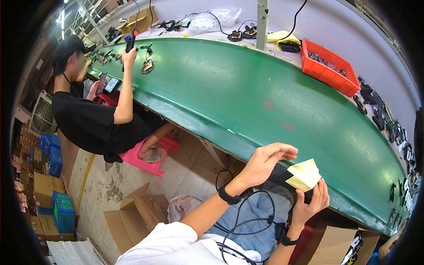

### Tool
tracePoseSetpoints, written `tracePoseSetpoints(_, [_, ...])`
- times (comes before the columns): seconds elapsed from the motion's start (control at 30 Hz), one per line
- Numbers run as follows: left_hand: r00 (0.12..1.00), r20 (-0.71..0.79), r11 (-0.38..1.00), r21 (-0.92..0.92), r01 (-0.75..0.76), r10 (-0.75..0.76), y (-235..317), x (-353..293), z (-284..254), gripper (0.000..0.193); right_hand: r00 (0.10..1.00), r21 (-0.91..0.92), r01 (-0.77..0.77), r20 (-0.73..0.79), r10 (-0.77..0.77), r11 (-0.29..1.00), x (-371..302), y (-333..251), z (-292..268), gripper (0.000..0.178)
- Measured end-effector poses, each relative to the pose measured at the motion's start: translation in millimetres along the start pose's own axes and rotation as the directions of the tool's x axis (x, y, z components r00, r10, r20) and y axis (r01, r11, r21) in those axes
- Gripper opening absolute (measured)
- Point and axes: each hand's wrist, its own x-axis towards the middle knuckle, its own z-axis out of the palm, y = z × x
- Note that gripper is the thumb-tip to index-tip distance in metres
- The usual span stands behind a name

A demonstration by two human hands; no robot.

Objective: Assembling mouse components by attaching stickers and assembling internal parts.

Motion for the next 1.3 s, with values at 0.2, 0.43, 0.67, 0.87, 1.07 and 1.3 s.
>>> tracePoseSetpoints(0.2, [0.999, 0.01, 0.999, 0.024, 0.049, -0.049, -1.1, -1.1, -0.6, 0.021, 1.0, -0.006, 0.0, 0.013, 0.0, 1.0, -1.0, 1.2, -0.9, 0.063])
tracePoseSetpoints(0.43, [0.997, 0.033, 0.997, 0.026, 0.075, -0.076, 2.2, -0.3, -2.7, 0.022, 1.0, -0.003, -0.001, 0.011, 0.001, 1.0, -0.3, 0.8, -0.7, 0.064])
tracePoseSetpoints(0.67, [0.996, 0.067, 0.996, 0.066, -0.066, 0.061, -0.2, -0.3, -4.9, 0.023, 1.0, 0.002, -0.003, 0.013, 0.003, 1.0, 0.0, -1.1, -0.8, 0.064])
tracePoseSetpoints(0.87, [0.995, 0.028, 0.994, 0.063, 0.09, -0.092, 3.2, 0.1, -3.0, 0.022, 1.0, -0.008, -0.003, 0.011, 0.003, 1.0, -1.2, 2.0, -0.5, 0.063])
tracePoseSetpoints(1.07, [0.984, 0.116, 0.963, 0.222, -0.155, 0.132, -3.6, -0.5, -6.7, 0.02, 1.0, 0.01, -0.007, 0.022, 0.007, 1.0, 2.2, -2.5, -2.0, 0.061])
tracePoseSetpoints(1.3, [0.998, 0.066, 0.994, 0.107, -0.005, -0.002, 3.0, -0.1, -2.6, 0.02, 1.0, 0.006, -0.007, 0.02, 0.007, 1.0, 1.2, -0.9, -1.6, 0.061])
